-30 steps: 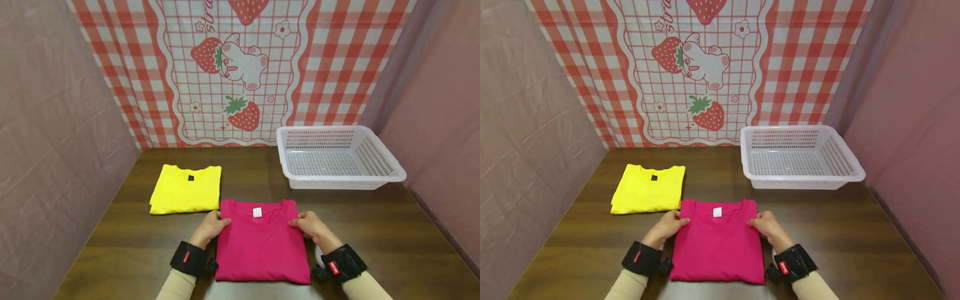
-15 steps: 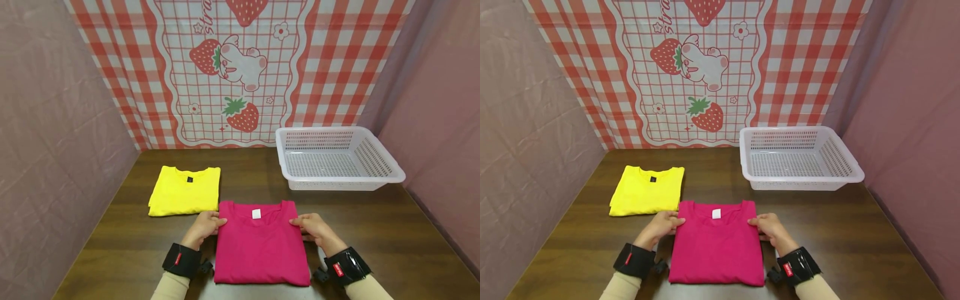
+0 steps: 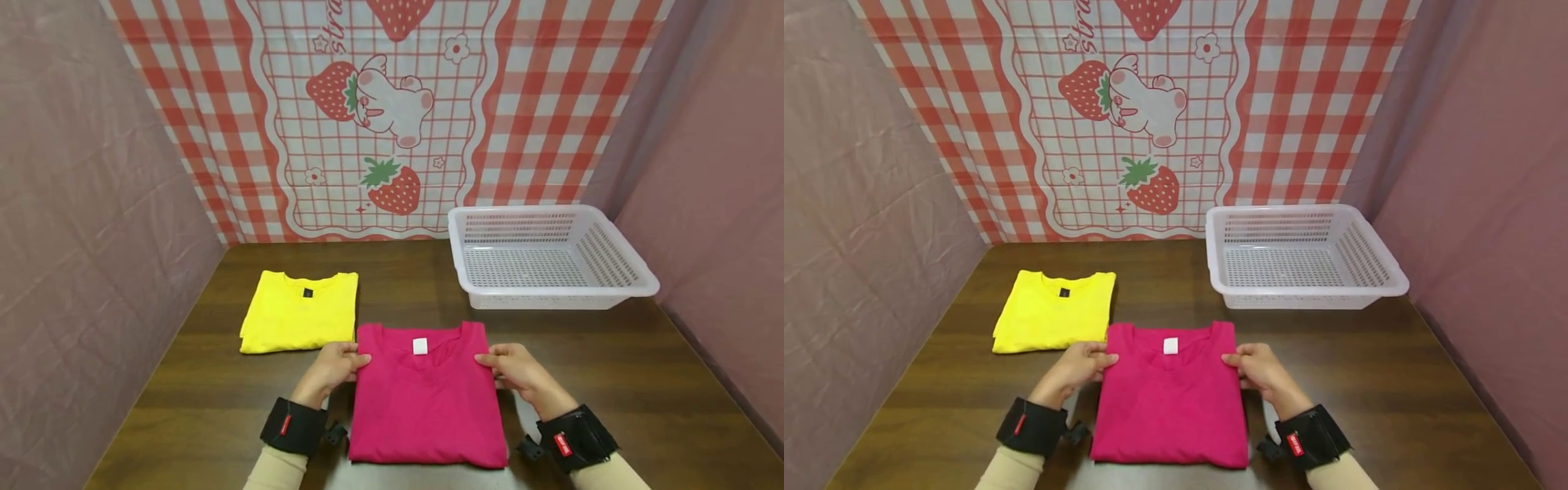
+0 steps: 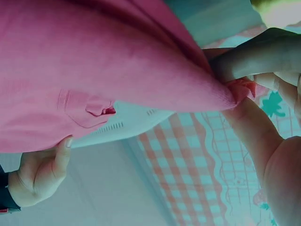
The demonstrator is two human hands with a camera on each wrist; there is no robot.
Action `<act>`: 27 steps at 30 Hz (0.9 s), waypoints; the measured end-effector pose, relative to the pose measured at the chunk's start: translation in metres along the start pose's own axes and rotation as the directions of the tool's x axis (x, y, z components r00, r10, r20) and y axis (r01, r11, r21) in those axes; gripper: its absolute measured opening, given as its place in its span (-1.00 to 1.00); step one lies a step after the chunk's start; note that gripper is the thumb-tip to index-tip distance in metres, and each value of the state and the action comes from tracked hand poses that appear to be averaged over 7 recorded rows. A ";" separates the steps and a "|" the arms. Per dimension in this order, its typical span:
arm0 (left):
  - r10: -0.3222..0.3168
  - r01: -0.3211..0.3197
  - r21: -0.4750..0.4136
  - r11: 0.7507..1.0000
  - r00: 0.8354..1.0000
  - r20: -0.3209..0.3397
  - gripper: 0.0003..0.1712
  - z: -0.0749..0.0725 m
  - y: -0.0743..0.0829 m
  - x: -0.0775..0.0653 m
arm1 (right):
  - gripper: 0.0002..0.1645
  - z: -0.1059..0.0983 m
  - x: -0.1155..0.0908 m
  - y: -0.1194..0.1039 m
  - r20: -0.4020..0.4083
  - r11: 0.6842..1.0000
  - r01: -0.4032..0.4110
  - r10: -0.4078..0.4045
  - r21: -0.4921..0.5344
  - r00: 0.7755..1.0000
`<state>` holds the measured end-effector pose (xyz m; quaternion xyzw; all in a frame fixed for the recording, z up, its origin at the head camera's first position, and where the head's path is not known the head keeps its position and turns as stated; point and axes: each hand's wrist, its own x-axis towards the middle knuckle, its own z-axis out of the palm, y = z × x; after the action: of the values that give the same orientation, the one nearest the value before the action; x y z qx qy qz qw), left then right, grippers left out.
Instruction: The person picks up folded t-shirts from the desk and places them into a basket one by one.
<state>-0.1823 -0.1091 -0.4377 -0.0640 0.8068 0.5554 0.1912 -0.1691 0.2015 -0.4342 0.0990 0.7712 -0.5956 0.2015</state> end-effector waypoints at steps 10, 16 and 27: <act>0.093 -0.092 -0.051 0.994 0.996 0.009 -0.50 -0.001 0.022 -0.011 | -0.88 -0.020 -0.015 -0.016 0.041 0.996 0.090 -0.090 0.006 0.995; 0.170 -0.164 -0.104 0.981 0.984 0.052 -0.59 -0.001 0.043 -0.012 | -0.90 -0.037 -0.024 -0.032 0.042 0.989 0.148 -0.149 0.017 0.988; 0.227 -0.220 -0.085 0.972 0.971 0.080 -0.60 0.004 0.094 -0.005 | -0.90 -0.073 -0.032 -0.064 -0.009 0.973 0.228 -0.229 -0.036 0.973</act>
<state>-0.2064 -0.0707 -0.3553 0.0448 0.7778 0.6059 0.1607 -0.1792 0.2566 -0.3494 0.0099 0.7891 -0.6005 0.1285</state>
